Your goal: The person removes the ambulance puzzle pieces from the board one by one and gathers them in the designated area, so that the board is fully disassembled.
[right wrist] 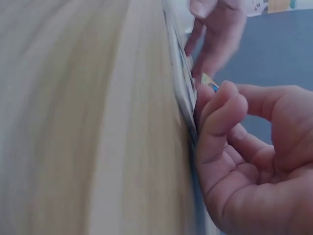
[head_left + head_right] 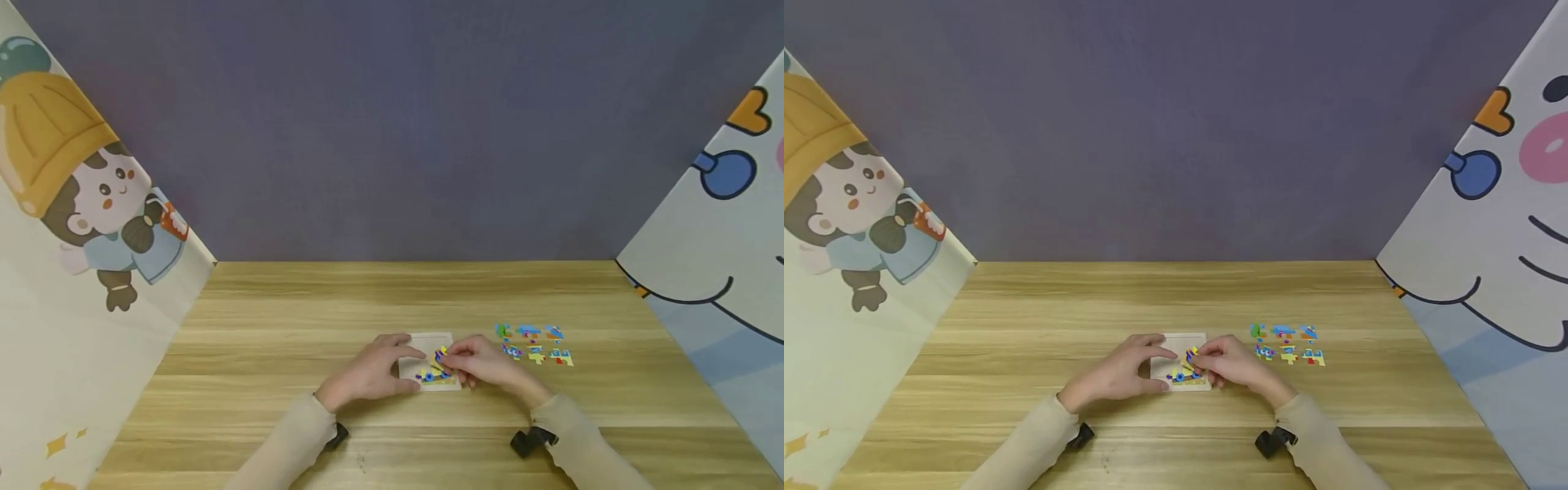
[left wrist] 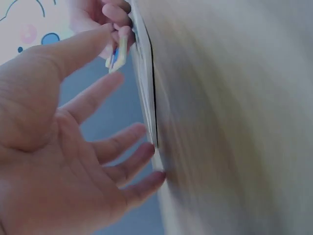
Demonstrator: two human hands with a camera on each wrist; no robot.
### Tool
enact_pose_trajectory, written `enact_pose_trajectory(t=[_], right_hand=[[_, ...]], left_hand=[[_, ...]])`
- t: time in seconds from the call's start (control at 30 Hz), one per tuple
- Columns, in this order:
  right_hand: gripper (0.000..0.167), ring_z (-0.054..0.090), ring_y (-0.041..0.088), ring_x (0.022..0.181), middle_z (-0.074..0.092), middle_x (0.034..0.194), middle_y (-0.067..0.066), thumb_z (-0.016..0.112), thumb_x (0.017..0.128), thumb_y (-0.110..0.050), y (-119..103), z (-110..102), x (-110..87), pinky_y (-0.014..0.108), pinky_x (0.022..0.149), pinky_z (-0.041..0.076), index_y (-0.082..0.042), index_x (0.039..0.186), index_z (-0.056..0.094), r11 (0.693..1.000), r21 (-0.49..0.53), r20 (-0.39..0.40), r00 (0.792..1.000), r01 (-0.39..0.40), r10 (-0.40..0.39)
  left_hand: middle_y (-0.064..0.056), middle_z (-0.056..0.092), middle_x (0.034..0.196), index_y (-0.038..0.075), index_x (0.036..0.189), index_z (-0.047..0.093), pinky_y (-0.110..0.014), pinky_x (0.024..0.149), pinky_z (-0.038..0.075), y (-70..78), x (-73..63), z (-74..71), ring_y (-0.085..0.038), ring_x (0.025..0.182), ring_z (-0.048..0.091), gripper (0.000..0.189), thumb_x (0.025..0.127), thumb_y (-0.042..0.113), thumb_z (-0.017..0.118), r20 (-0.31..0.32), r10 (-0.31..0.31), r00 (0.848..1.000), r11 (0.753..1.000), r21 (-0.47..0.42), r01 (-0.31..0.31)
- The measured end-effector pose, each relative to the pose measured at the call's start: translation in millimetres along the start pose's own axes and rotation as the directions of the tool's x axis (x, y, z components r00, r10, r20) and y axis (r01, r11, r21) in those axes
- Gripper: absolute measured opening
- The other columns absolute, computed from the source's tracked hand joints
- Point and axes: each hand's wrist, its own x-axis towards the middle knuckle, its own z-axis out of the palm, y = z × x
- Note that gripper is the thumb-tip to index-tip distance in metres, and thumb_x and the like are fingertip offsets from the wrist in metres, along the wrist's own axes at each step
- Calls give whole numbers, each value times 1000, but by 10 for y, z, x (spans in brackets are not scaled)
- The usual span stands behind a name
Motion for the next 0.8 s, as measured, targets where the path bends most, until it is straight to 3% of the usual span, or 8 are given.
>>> enact_pose_trajectory(t=[0.27, 0.43, 0.57, 0.67, 0.8], right_hand=[[36, 51, 8, 53, 58, 68, -1, 65, 107, -29, 51, -176, -106, 20, 49, 46, 1, 87, 64, 999, -23, 59, 997, -48, 50], [32, 48, 8, 49, 55, 62, -2, 69, 104, -25, 34, -242, -128, 20, 47, 43, -2, 84, 61, 995, -86, 67, 996, -56, 62], [25, 53, 9, 50, 59, 64, -1, 76, 99, -25, 10, -245, -115, 22, 47, 46, -3, 98, 65, 987, -142, -12, 997, -73, 72], [34, 57, 12, 54, 63, 70, 1, 81, 95, -26, 2, -248, -112, 24, 50, 48, -3, 114, 65, 980, -184, -65, 996, -76, 65], [40, 58, 13, 59, 64, 77, 3, 83, 93, -23, 20, -270, -123, 25, 52, 47, -2, 123, 65, 972, -230, -62, 998, -40, 27]], left_hand=[[-13, 48, 165, 26, 134, 75, -58, 126, 35, 29, -8, 72, -35, 153, 43, 49, 90, 41, 86, -14, 1, 1000, 993, 119, 0], [-12, 54, 160, 25, 133, 75, -55, 124, 38, 79, 3, 108, -32, 149, 47, 49, 88, 37, 88, -48, 64, 997, 983, 174, -55], [-8, 58, 156, 24, 134, 75, -51, 129, 34, 131, 36, 126, -28, 147, 50, 49, 88, 35, 88, -27, 99, 995, 983, 160, -94], [-6, 58, 156, 24, 133, 76, -51, 131, 31, 141, 58, 143, -29, 149, 50, 45, 90, 34, 86, 9, 83, 996, 982, 169, -84], [-3, 59, 156, 26, 132, 77, -49, 127, 37, 125, 82, 158, -28, 147, 50, 42, 91, 34, 85, 23, 59, 998, 981, 183, -62]])
